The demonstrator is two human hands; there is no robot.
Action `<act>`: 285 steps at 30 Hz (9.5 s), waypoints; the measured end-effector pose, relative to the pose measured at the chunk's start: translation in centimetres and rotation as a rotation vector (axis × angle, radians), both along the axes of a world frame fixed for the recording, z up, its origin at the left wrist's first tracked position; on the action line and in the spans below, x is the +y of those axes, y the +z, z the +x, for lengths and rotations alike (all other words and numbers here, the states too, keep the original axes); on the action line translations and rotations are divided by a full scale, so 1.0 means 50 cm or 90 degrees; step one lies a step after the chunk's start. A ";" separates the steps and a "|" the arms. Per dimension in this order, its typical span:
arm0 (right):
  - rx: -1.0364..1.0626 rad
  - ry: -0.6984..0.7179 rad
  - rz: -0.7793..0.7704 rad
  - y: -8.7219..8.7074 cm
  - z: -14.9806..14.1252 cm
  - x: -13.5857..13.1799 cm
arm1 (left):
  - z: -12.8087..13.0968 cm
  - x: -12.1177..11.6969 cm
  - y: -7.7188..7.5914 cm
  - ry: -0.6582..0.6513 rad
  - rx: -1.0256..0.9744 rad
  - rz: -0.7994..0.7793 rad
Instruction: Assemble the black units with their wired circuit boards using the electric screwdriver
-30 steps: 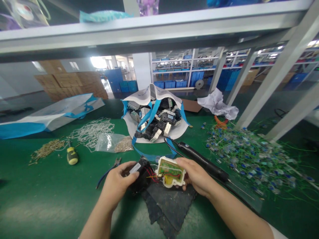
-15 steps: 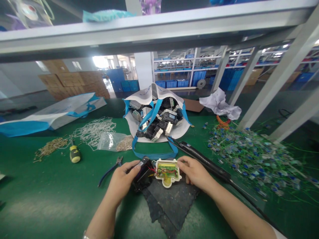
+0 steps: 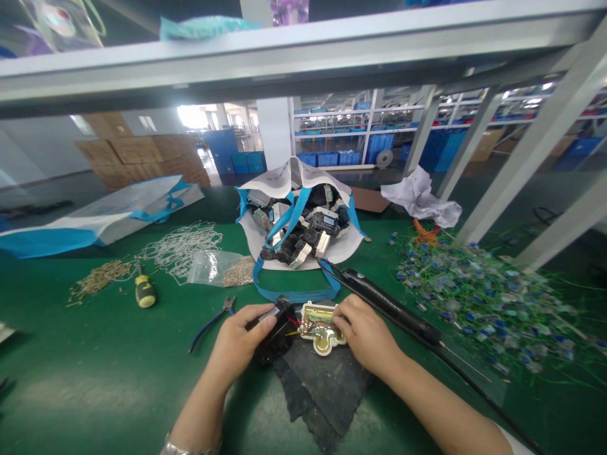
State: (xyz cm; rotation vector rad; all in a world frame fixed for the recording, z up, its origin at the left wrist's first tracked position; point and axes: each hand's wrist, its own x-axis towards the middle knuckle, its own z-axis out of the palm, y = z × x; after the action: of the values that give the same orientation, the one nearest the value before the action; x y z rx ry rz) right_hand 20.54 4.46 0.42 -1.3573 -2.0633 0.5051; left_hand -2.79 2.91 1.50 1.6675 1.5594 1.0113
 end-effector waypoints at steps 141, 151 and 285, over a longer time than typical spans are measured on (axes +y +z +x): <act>0.327 0.024 -0.218 0.040 -0.017 -0.026 | 0.108 -0.029 -0.040 0.038 -0.089 0.090; 0.515 -0.029 -0.264 0.012 -0.001 0.003 | 0.086 -0.027 -0.017 -0.216 0.017 0.056; 0.718 0.290 -0.321 0.112 0.014 -0.062 | 0.076 -0.004 -0.003 0.018 0.240 0.139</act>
State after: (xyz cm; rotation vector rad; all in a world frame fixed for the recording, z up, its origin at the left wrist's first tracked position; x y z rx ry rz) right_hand 21.22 1.39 6.00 -0.5157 -1.2645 1.6207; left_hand 1.00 2.73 1.37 2.0871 1.7638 0.9468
